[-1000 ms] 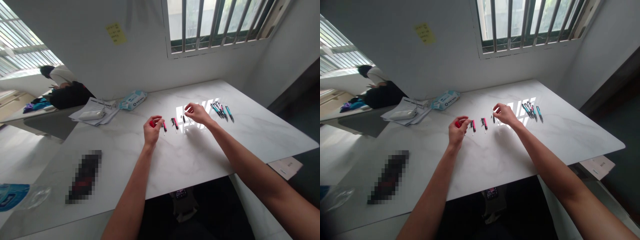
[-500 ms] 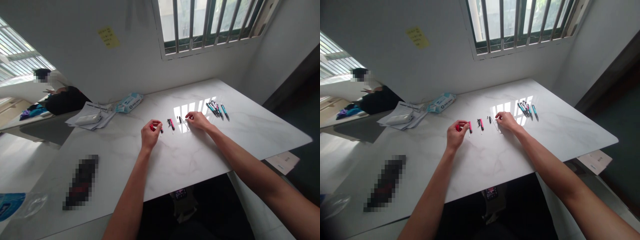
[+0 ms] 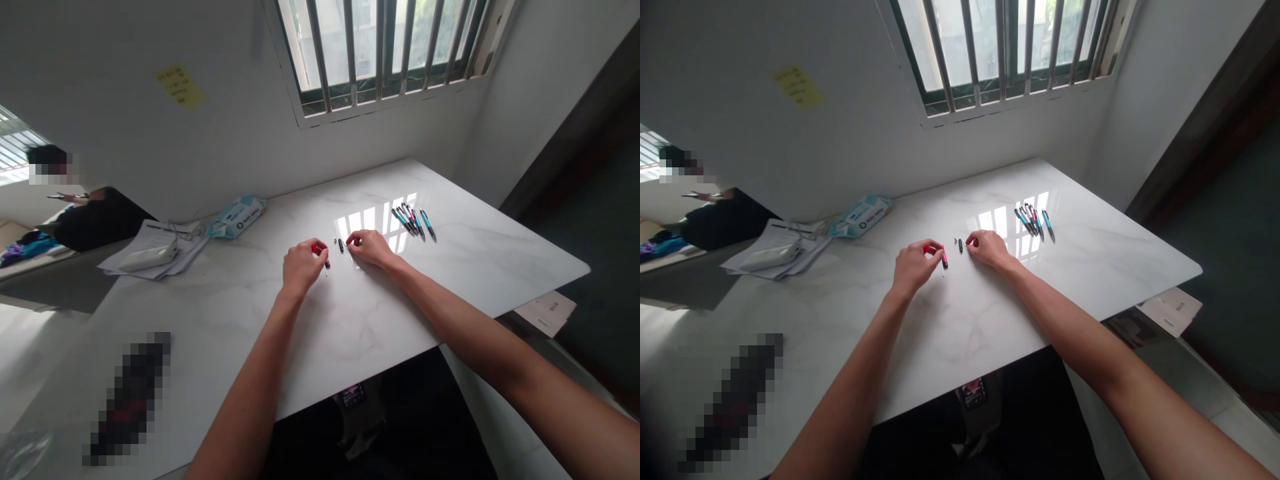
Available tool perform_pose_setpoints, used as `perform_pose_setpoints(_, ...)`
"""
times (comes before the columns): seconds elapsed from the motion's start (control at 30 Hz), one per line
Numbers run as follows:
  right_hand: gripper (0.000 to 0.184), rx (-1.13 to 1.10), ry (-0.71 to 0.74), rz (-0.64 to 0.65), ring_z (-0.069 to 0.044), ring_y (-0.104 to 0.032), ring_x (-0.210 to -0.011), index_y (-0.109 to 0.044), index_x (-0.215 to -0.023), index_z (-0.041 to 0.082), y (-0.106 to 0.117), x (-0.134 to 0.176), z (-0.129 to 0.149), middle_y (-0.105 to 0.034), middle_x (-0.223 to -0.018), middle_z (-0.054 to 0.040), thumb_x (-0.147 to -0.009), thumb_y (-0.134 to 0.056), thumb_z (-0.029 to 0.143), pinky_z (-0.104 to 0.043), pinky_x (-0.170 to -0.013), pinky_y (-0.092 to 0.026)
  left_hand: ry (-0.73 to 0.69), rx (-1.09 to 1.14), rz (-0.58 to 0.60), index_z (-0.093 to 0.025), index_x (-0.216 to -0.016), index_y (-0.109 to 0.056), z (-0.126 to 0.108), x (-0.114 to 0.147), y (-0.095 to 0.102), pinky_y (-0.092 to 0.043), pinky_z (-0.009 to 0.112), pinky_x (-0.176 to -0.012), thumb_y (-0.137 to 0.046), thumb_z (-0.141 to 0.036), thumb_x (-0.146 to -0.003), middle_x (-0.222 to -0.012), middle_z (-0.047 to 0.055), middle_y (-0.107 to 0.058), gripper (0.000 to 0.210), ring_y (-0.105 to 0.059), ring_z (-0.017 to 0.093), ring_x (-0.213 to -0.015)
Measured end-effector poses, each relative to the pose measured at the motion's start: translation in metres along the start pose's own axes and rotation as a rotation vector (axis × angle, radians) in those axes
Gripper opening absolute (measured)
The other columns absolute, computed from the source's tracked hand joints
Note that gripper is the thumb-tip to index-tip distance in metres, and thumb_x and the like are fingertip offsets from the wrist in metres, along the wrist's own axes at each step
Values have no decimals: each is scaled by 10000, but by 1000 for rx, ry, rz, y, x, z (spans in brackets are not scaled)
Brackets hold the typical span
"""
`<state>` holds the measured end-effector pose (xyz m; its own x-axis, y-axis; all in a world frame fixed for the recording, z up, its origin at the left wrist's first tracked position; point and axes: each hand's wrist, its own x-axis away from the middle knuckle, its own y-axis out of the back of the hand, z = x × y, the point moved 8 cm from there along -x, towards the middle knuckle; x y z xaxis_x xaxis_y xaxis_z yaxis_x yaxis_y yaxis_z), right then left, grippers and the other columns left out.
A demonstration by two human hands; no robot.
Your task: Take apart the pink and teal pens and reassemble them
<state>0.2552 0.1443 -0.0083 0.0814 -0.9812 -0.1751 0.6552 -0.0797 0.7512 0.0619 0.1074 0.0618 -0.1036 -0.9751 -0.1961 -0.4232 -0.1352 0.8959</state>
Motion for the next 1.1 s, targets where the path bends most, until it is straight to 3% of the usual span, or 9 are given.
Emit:
perform_pose_setpoints(0.17, 168, -3, -12, -17, -182, -679, -845, -836, -1030, 251, -1, 1, 0, -791, -918, -13, -940, -703, 300, -272, -696, -440, 29, -179, 60, -292, -1046, -810, -18, -33, -22, -536, 388, -859, -650, -327, -919, -987, 73, -822, 208, -743, 310, -954)
perform_pose_setpoints(0.37, 177, -10, -12, -13, -190, -693, -860, -835, -1039, 253, 0, 1, 3, -804, -943, -16, -943, -691, 293, -274, -717, -457, 50, -268, 97, -257, -1163, -804, -20, -55, -42, -557, 408, -883, -632, -342, -937, -1107, 142, -808, 298, -742, 341, -1030)
perform_pose_setpoints(0.6, 216, 17, -17, -6, -199, -709, -912, -836, -1075, 254, -2, 0, 4, -811, -983, -26, -946, -663, 266, -274, -758, -478, 64, -340, 99, -280, -1156, -832, -11, -52, -36, -573, 421, -909, -597, -361, -962, -1112, 144, -807, 315, -749, 344, -1047)
perform_pose_setpoints(0.8, 224, 25, -21, -29, -198, -699, -913, -835, -1064, 261, -4, 1, 5, -800, -973, -23, -941, -649, 268, -271, -728, -467, 51, -401, 176, -258, -1159, -838, -10, -48, -47, -583, 418, -885, -618, -316, -949, -1138, 171, -802, 309, -757, 364, -1072)
perform_pose_setpoints(1.1, 212, 34, -40, -54, -207, -695, -940, -835, -1055, 260, -7, -1, 6, -795, -994, -37, -933, -667, 299, -275, -738, -480, 8, -381, 175, -267, -1137, -841, -15, -46, -54, -575, 388, -860, -651, -349, -931, -1103, 159, -810, 292, -761, 339, -1028)
